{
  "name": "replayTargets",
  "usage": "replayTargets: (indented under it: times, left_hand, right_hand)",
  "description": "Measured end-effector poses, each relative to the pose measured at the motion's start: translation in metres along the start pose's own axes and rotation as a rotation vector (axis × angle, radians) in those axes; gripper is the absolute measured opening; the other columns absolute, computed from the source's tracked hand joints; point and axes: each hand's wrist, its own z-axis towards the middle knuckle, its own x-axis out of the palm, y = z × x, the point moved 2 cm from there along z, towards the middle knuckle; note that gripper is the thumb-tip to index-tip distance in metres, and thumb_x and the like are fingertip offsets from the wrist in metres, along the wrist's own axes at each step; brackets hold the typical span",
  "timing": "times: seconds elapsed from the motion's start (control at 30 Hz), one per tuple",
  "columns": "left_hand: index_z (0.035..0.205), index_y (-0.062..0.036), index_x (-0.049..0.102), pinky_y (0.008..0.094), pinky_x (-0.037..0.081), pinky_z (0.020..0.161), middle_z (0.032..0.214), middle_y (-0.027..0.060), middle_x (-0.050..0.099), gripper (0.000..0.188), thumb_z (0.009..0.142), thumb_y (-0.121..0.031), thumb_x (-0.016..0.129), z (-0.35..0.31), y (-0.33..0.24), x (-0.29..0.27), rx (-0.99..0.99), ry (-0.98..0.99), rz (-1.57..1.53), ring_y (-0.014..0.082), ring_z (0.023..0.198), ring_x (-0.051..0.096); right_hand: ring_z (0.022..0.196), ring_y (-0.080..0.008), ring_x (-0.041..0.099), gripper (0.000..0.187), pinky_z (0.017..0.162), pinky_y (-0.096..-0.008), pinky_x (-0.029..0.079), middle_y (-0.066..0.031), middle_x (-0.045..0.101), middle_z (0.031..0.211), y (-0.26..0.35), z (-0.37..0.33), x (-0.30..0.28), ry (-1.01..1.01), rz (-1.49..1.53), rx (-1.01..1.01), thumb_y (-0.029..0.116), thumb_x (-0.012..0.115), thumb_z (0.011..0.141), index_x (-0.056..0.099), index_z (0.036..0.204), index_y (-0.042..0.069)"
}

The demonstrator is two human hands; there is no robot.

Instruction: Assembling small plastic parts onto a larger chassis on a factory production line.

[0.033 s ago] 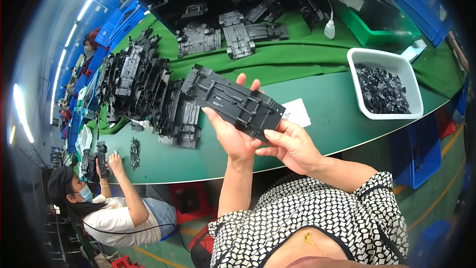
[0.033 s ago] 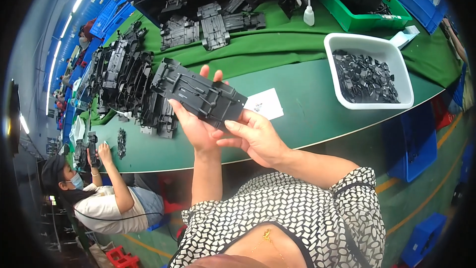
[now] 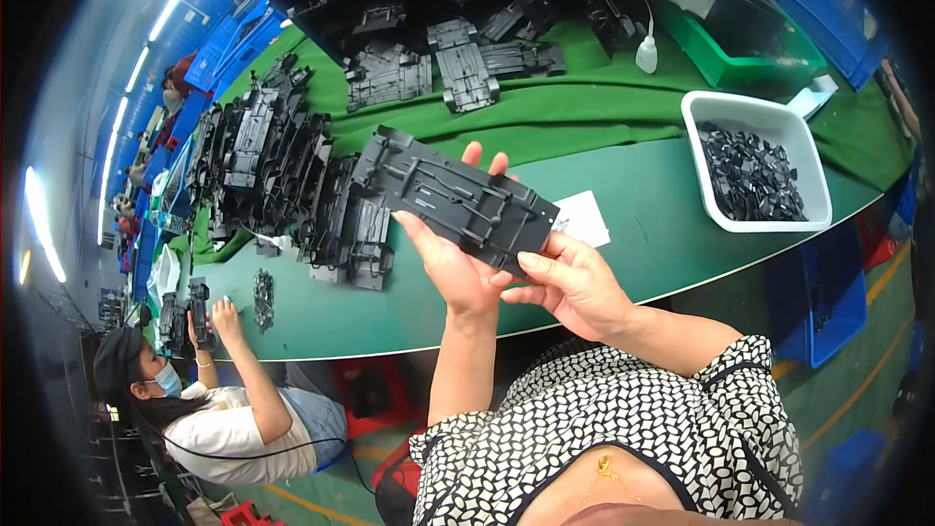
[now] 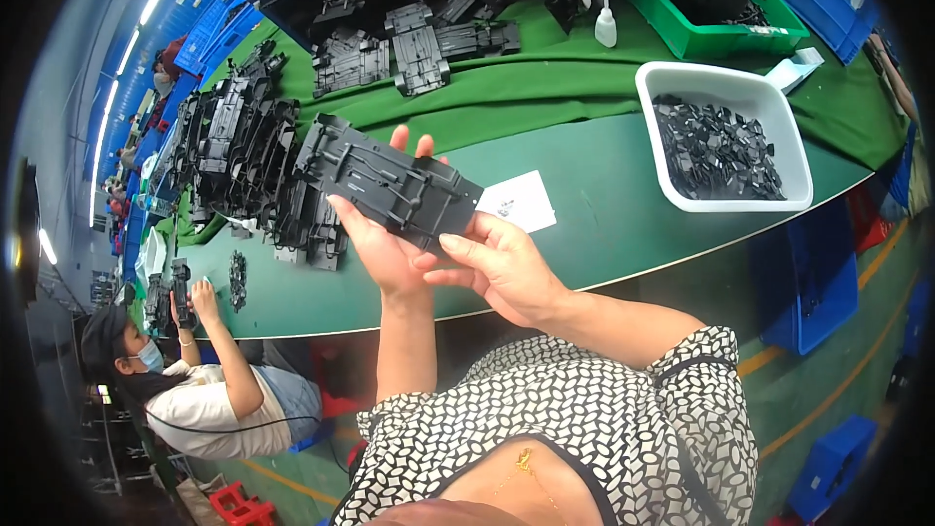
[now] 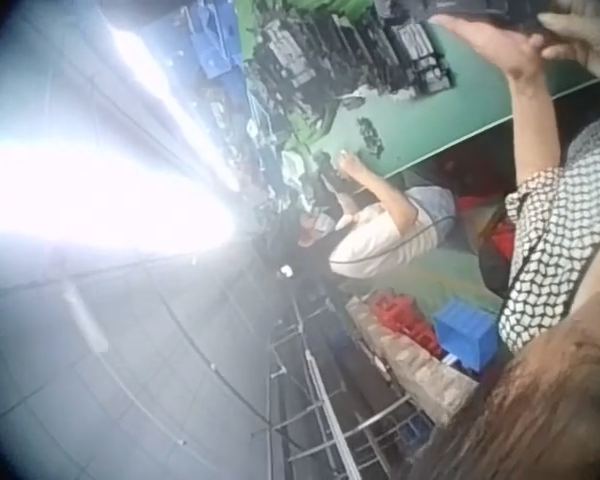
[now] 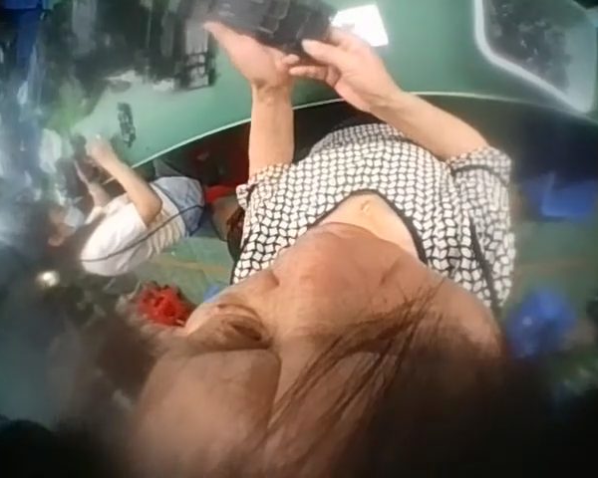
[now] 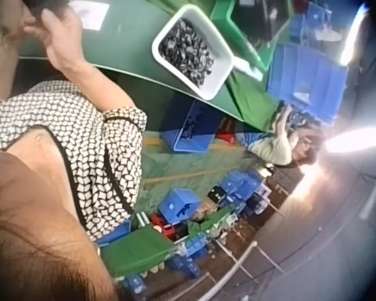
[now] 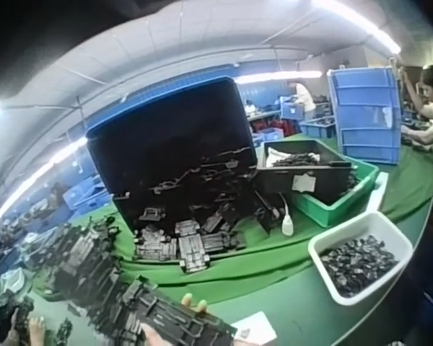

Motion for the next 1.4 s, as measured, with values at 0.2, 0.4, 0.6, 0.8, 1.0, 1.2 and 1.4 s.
replayTargets:
  times: [0.2,0.4,0.6,0.8,1.0,1.2,1.4]
  left_hand:
    - [0.13,-0.0056,0.04,0.0585,0.044,0.088,0.11,0.02,0.059,0.083,0.086,-0.072,0.017,-0.003,-0.003,-0.016,-0.083,-0.126,-0.05,0.0341,0.095,0.059]
    - [0.131,-0.0064,0.041,0.0576,0.039,0.095,0.122,0.0178,0.052,0.061,0.094,-0.053,0.028,-0.019,-0.017,-0.044,-0.152,-0.074,0.015,0.0308,0.103,0.054]
    - [0.135,-0.0078,0.038,0.0575,0.038,0.095,0.125,0.0191,0.05,0.059,0.095,-0.051,0.031,-0.031,0.0,-0.062,-0.196,-0.083,-0.024,0.0316,0.103,0.053]
    - [0.134,-0.0082,0.039,0.0565,0.042,0.092,0.124,0.0187,0.051,0.06,0.095,-0.053,0.029,-0.047,0.001,-0.06,-0.188,-0.106,-0.032,0.0317,0.101,0.055]
    - [0.129,-0.0034,0.041,0.0555,0.046,0.088,0.118,0.0198,0.053,0.068,0.094,-0.059,0.025,-0.048,0.009,-0.054,-0.201,-0.223,-0.034,0.0328,0.097,0.057]
    - [0.129,-0.0027,0.041,0.0549,0.046,0.087,0.118,0.0202,0.053,0.069,0.094,-0.06,0.025,-0.049,0.012,-0.052,-0.2,-0.234,-0.031,0.0329,0.097,0.057]
    - [0.132,-0.0057,0.039,0.0543,0.048,0.086,0.117,0.0204,0.054,0.067,0.094,-0.059,0.026,-0.051,0.01,-0.055,-0.207,-0.233,-0.022,0.0329,0.097,0.058]
  right_hand:
    - [0.096,-0.0169,0.059,0.036,0.078,-0.029,0.052,-0.0135,0.054,0.116,0.016,-0.02,-0.01,0.176,-0.439,0.06,0.013,0.052,0.093,0.045,0.124,-0.005]
    - [0.073,-0.0136,0.066,0.013,0.065,-0.0257,0.053,-0.01,0.067,0.086,0.116,-0.072,-0.022,0.016,-1.245,-0.229,0.006,0.062,0.085,0.065,0.096,-0.001]
    - [0.072,-0.0234,0.062,0.009,0.066,-0.0316,0.05,-0.0111,0.062,0.083,0.204,-0.098,-0.07,-0.547,-1.928,-0.583,0.007,0.06,0.082,0.064,0.089,0.002]
    - [0.082,-0.0286,0.059,0.007,0.074,-0.0377,0.048,-0.0094,0.059,0.082,0.21,-0.09,-0.109,-0.49,-2.151,-0.437,0.01,0.059,0.082,0.063,0.084,0.005]
    - [0.091,-0.0292,0.056,0.014,0.084,-0.0401,0.044,-0.0097,0.059,0.089,0.206,-0.081,-0.109,-0.369,-2.232,-0.145,0.013,0.062,0.078,0.065,0.09,0.006]
    - [0.091,-0.0294,0.057,0.014,0.081,-0.0402,0.045,-0.0094,0.06,0.089,0.203,-0.08,-0.105,-0.361,-2.258,-0.068,0.01,0.062,0.077,0.065,0.09,0.006]
    - [0.067,-0.0194,0.063,0.006,0.064,-0.0302,0.05,-0.0097,0.064,0.077,0.204,-0.081,-0.099,-0.497,-1.853,-0.16,0.004,0.058,0.079,0.059,0.084,0.001]
